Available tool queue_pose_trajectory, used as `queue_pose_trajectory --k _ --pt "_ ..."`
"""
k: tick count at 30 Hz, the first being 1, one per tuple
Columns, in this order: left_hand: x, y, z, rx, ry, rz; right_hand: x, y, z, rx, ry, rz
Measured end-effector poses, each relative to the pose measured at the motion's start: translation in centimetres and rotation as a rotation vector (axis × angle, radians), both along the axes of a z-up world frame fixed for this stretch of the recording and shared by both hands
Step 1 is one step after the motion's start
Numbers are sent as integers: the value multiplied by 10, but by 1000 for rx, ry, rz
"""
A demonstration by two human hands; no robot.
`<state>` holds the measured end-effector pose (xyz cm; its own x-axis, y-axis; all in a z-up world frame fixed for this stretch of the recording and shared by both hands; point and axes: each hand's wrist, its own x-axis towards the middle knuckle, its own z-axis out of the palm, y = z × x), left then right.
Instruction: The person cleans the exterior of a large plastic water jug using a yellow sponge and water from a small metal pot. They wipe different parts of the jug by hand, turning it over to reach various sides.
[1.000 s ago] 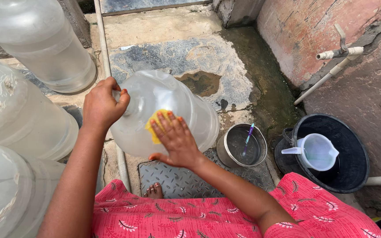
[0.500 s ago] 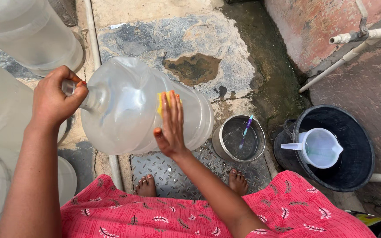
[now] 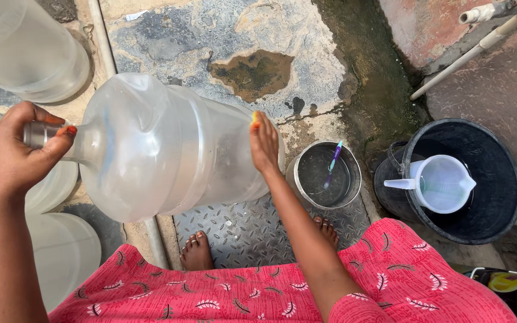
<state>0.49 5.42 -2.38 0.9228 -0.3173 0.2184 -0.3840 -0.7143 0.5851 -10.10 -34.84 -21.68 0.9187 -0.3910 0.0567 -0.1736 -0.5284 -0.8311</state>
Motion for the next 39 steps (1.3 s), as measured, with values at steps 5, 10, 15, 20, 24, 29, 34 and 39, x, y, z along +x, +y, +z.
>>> queue_pose_trajectory --k 5,10,15,20,24,29,34,39 --pt "-3 -3 -6 15 -15 83 -19 81 58 11 -322 335" --pt "-1 11 -26 -175 222 173 -25 43 27 -182 -100 15" --pt "11 31 -47 -299 275 142 -12 -28 -49 96 25 -271" --pt "11 47 -59 -296 296 178 -2 -65 -114 1102 223 -310" --pt "10 60 -60 -297 345 227 -4 -72 -141 1302 206 -184" --pt "10 67 -46 -162 340 362 0 -17 -72 819 25 -308" --pt "12 46 -28 -128 355 388 -25 113 41 -64 -201 63" --pt "9 21 -7 -60 350 415 -49 143 38 -21 -393 250"
